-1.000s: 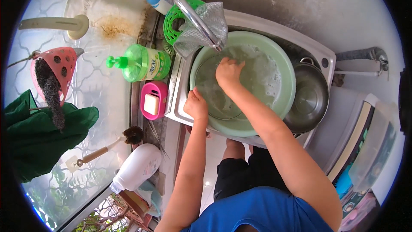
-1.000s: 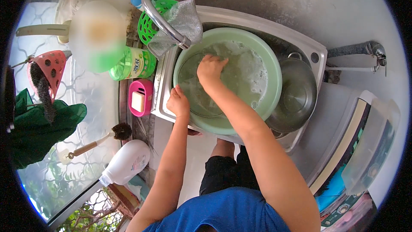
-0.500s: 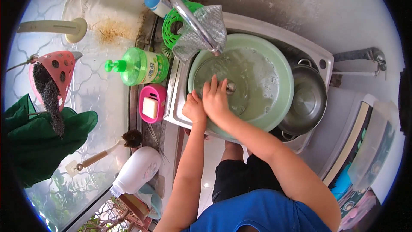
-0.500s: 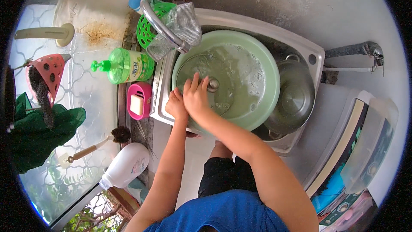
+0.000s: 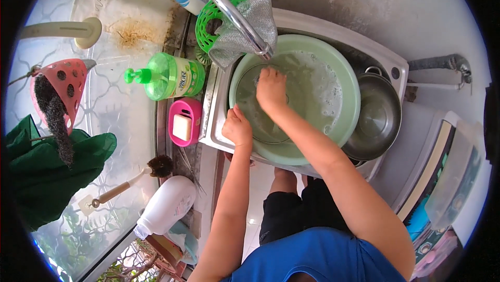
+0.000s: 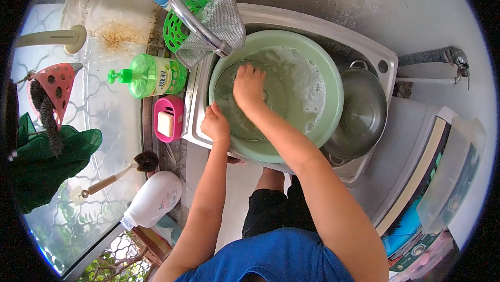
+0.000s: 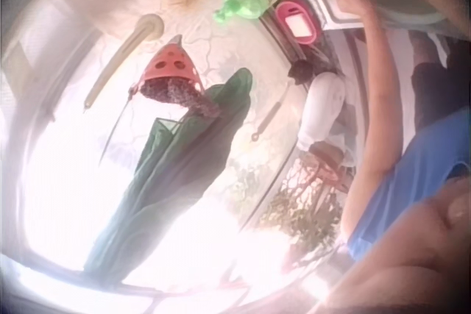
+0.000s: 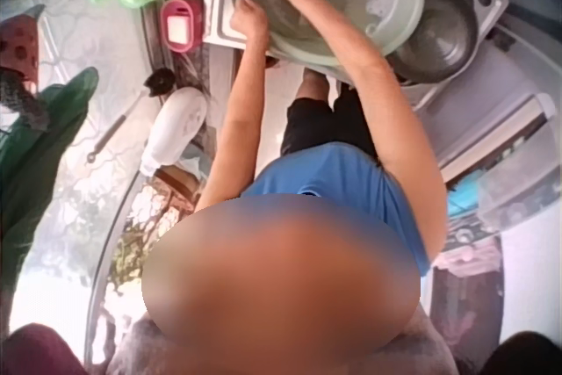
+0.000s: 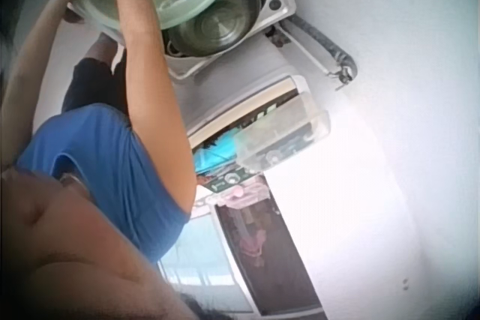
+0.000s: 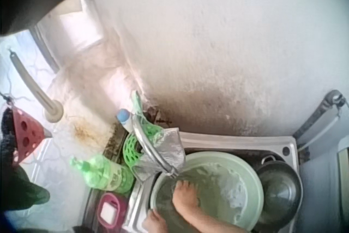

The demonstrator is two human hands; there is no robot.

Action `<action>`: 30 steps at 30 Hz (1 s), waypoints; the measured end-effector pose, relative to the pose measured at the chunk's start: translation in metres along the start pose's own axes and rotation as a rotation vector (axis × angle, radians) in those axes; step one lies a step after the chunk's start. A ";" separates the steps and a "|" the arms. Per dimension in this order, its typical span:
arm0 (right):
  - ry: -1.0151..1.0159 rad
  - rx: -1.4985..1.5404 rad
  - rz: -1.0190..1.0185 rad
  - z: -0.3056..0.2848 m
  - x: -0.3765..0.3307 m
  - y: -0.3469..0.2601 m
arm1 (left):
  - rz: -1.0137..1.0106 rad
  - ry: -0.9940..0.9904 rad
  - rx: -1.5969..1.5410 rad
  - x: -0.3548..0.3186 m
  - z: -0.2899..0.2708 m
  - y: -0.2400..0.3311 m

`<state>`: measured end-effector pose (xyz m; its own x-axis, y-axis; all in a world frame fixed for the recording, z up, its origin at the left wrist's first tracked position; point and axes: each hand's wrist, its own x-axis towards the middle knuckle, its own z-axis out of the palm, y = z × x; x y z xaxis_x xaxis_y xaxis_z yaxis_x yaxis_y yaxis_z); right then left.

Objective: The person washes metal skewers and a glass pot lid in a plastic basin of water by hand using a scouring pad, then places the washed skewers on top of a nearby washing machine.

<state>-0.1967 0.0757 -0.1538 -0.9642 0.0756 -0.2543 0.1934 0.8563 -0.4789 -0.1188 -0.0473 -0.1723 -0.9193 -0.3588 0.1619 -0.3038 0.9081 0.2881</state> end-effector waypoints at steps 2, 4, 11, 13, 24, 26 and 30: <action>0.386 -0.179 -0.335 0.035 -0.044 -0.015 | -0.015 0.000 0.042 0.000 0.001 -0.002; 0.330 0.261 -0.432 0.036 -0.078 -0.040 | -0.095 -0.044 0.026 0.000 0.006 -0.030; 0.315 0.059 -0.185 0.028 -0.001 -0.004 | 0.040 0.080 -0.019 0.001 0.002 -0.003; 0.295 0.178 -0.490 0.032 -0.052 -0.035 | -0.024 0.018 -0.011 0.001 -0.002 -0.019; -0.224 0.388 -0.009 0.004 0.083 0.069 | 0.028 0.040 -0.055 -0.001 -0.005 -0.006; -0.180 0.396 -0.058 0.001 0.084 0.077 | 0.040 0.032 -0.102 -0.008 -0.009 -0.003; -0.185 0.500 -0.162 -0.022 0.088 0.074 | 0.166 0.037 -0.292 -0.010 -0.016 0.009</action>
<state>-0.2714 0.1570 -0.1930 -0.9495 -0.1664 -0.2659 0.1513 0.4997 -0.8529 -0.1084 -0.0389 -0.1563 -0.9388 -0.2234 0.2623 -0.0606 0.8566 0.5125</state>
